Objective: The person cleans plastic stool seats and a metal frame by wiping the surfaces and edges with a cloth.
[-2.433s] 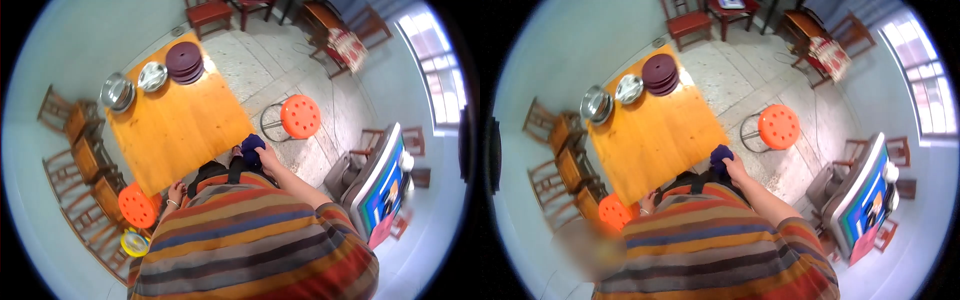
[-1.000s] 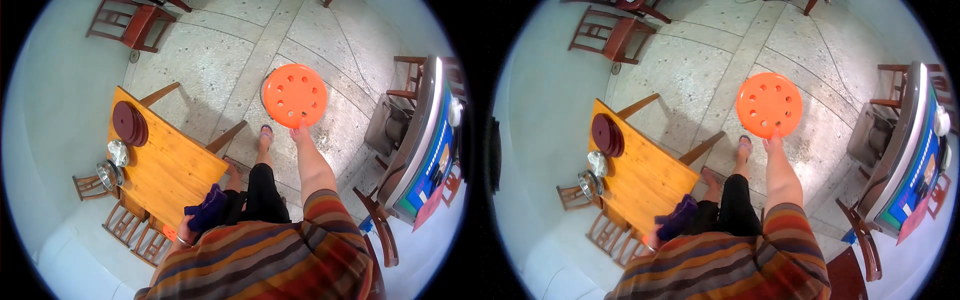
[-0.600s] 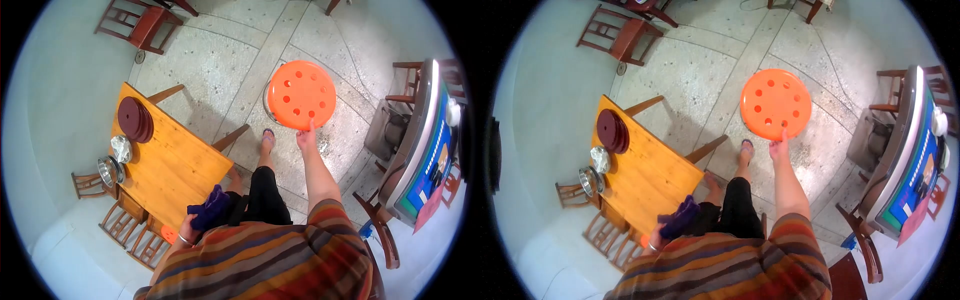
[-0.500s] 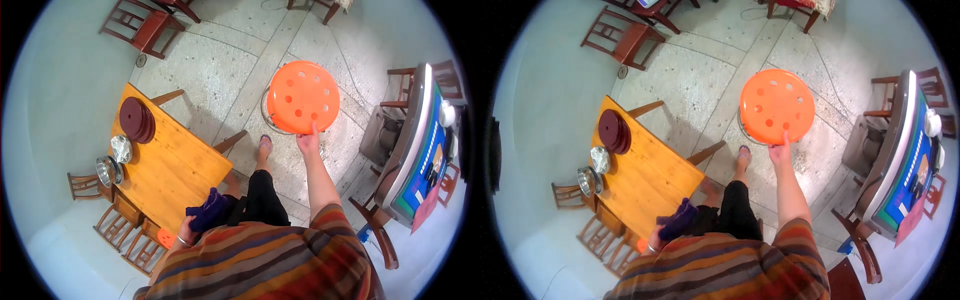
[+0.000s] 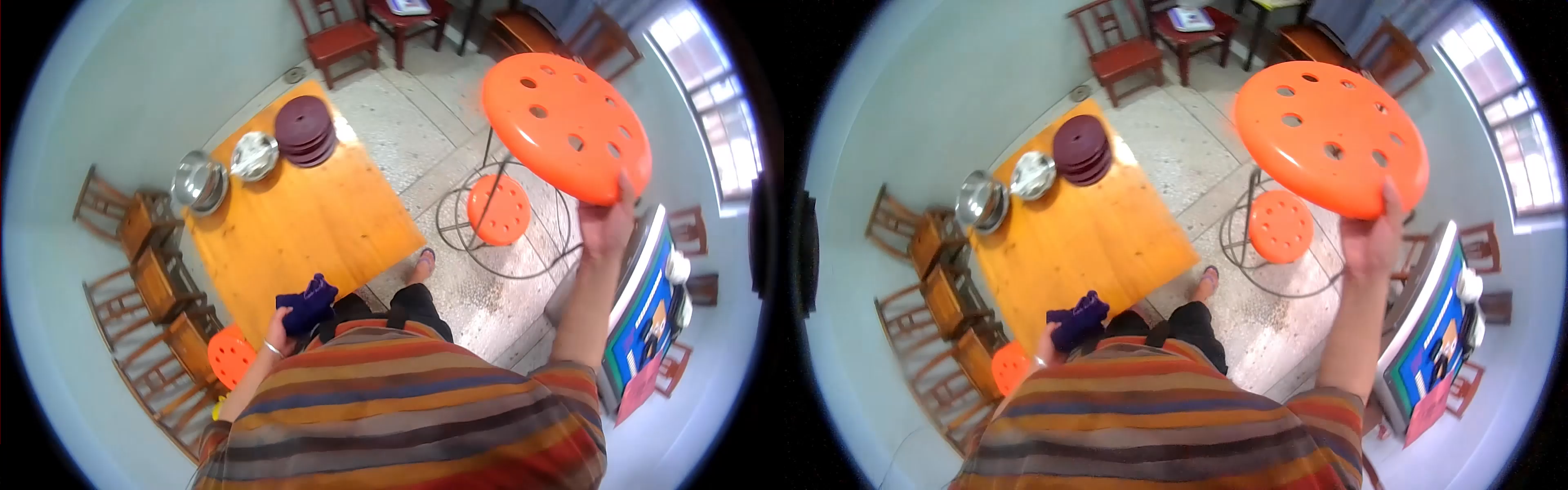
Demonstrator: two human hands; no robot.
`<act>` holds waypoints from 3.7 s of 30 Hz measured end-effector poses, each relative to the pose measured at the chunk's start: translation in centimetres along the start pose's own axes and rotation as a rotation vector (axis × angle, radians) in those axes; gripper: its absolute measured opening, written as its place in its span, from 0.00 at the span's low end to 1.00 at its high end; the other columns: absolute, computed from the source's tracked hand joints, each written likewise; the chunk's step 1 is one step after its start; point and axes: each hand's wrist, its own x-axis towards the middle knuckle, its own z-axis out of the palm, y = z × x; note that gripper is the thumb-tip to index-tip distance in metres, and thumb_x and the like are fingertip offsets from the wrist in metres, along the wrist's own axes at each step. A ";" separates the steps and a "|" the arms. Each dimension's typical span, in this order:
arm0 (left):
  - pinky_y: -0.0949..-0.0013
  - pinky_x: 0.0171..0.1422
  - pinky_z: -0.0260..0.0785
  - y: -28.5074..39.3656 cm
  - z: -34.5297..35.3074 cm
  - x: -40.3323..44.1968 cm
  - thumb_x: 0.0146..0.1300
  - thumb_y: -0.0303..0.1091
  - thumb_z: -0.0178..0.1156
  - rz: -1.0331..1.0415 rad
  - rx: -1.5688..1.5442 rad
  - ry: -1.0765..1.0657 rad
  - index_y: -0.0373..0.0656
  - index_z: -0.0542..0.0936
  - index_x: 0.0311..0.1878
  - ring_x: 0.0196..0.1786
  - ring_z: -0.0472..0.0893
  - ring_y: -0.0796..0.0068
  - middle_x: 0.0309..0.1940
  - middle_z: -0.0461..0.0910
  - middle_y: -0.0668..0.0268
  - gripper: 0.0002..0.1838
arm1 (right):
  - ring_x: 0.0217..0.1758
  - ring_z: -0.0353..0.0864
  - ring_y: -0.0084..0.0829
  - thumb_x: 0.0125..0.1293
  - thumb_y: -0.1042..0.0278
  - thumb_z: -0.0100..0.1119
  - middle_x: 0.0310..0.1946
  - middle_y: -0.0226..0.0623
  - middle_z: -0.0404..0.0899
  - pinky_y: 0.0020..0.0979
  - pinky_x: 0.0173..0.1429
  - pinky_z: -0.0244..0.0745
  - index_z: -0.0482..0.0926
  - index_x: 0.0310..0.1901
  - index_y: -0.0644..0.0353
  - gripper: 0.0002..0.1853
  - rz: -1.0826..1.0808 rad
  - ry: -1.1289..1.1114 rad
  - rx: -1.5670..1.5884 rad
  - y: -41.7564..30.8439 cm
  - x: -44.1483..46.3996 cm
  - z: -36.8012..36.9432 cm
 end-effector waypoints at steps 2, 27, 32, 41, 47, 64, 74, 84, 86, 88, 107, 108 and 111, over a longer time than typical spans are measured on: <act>0.59 0.57 0.74 0.9 -3.0 -0.6 0.60 0.41 0.55 0.056 -0.069 0.013 0.41 0.76 0.52 0.49 0.82 0.61 0.47 0.82 0.59 0.20 | 0.67 0.72 0.38 0.72 0.62 0.50 0.64 0.43 0.71 0.44 0.70 0.68 0.63 0.67 0.62 0.26 0.031 -0.110 -0.062 -0.9 -3.3 5.0; 0.47 0.68 0.64 10.2 -14.9 -16.9 0.62 0.43 0.46 0.831 -0.347 -0.270 0.31 0.71 0.61 0.60 0.74 0.42 0.55 0.78 0.49 0.29 | 0.68 0.69 0.37 0.67 0.60 0.58 0.65 0.39 0.69 0.41 0.71 0.65 0.62 0.68 0.63 0.31 0.681 -0.619 0.077 26.5 -20.1 14.7; 0.52 0.61 0.64 13.4 -13.3 -15.7 0.65 0.50 0.50 0.842 -0.240 -0.669 0.41 0.71 0.49 0.51 0.76 0.53 0.45 0.77 0.55 0.21 | 0.67 0.70 0.34 0.69 0.58 0.58 0.65 0.37 0.69 0.38 0.71 0.66 0.61 0.68 0.62 0.31 0.683 -0.678 0.048 26.6 -19.4 14.5; 0.56 0.48 0.70 16.3 3.1 -20.6 0.70 0.50 0.51 0.636 -0.330 -1.161 0.48 0.68 0.44 0.39 0.77 0.59 0.35 0.75 0.60 0.15 | 0.63 0.73 0.35 0.69 0.50 0.58 0.62 0.42 0.72 0.36 0.63 0.72 0.65 0.68 0.60 0.32 0.696 -1.453 -0.662 22.9 -21.5 12.2; 0.64 0.50 0.72 16.7 13.5 -23.9 0.72 0.36 0.47 0.491 -0.369 -1.212 0.46 0.68 0.50 0.42 0.79 0.69 0.42 0.76 0.62 0.08 | 0.65 0.70 0.32 0.68 0.58 0.59 0.62 0.44 0.71 0.33 0.68 0.64 0.59 0.72 0.60 0.34 0.110 -1.447 -0.476 15.9 -22.5 17.0; 0.70 0.59 0.66 14.0 15.7 -25.4 0.57 0.37 0.50 0.880 0.185 -0.388 0.34 0.73 0.49 0.49 0.76 0.68 0.46 0.74 0.60 0.20 | 0.76 0.55 0.37 0.64 0.28 0.48 0.72 0.42 0.57 0.42 0.75 0.55 0.43 0.76 0.59 0.52 1.148 -1.509 0.084 17.4 -19.0 14.8; 0.57 0.73 0.56 10.5 16.7 -24.6 0.55 0.32 0.68 1.438 1.178 -0.518 0.45 0.68 0.69 0.74 0.61 0.53 0.69 0.64 0.52 0.36 | 0.70 0.65 0.41 0.61 0.46 0.63 0.70 0.42 0.58 0.45 0.72 0.62 0.45 0.74 0.55 0.48 0.860 -1.104 0.143 19.8 -19.7 16.3; 0.64 0.68 0.62 13.3 5.1 -11.4 0.77 0.44 0.43 0.837 -0.019 -0.036 0.45 0.63 0.69 0.62 0.72 0.72 0.60 0.73 0.65 0.22 | 0.65 0.65 0.47 0.46 0.68 0.72 0.66 0.47 0.62 0.43 0.68 0.63 0.76 0.58 0.58 0.33 -0.705 -1.118 -1.199 16.4 -14.7 24.7; 0.62 0.67 0.64 13.8 6.0 -10.7 0.77 0.47 0.41 0.744 -0.122 -0.207 0.45 0.65 0.68 0.62 0.73 0.70 0.61 0.73 0.64 0.23 | 0.66 0.63 0.48 0.48 0.65 0.72 0.64 0.45 0.66 0.46 0.70 0.60 0.73 0.62 0.55 0.36 -0.755 -1.108 -1.396 20.8 -14.6 24.4; 0.61 0.65 0.67 14.2 6.3 -10.5 0.77 0.50 0.40 0.663 -0.166 -0.315 0.45 0.66 0.67 0.62 0.74 0.69 0.62 0.74 0.63 0.25 | 0.64 0.66 0.47 0.51 0.68 0.69 0.59 0.43 0.72 0.45 0.69 0.61 0.72 0.61 0.57 0.33 -0.736 -1.077 -1.401 21.8 -15.4 24.8; 0.66 0.49 0.79 17.7 3.8 -11.1 0.76 0.44 0.46 0.521 -0.057 -0.446 0.47 0.71 0.62 0.45 0.83 0.74 0.48 0.81 0.68 0.18 | 0.61 0.74 0.37 0.54 0.77 0.66 0.63 0.44 0.70 0.38 0.64 0.69 0.71 0.59 0.58 0.28 -0.140 -1.103 -0.863 19.7 -15.8 26.7; 0.66 0.49 0.79 17.4 4.0 -11.0 0.76 0.45 0.45 0.530 -0.076 -0.472 0.47 0.71 0.62 0.45 0.83 0.74 0.48 0.81 0.67 0.19 | 0.61 0.74 0.40 0.53 0.76 0.67 0.62 0.44 0.71 0.39 0.65 0.69 0.71 0.60 0.58 0.30 -0.471 -1.175 -1.152 21.8 -15.0 26.1; 0.65 0.48 0.80 16.9 4.3 -10.5 0.77 0.47 0.43 0.574 -0.113 -0.435 0.46 0.71 0.61 0.44 0.84 0.74 0.48 0.81 0.66 0.20 | 0.59 0.72 0.48 0.48 0.73 0.70 0.57 0.42 0.74 0.44 0.65 0.67 0.75 0.57 0.56 0.30 -0.858 -1.174 -1.306 24.0 -16.7 26.1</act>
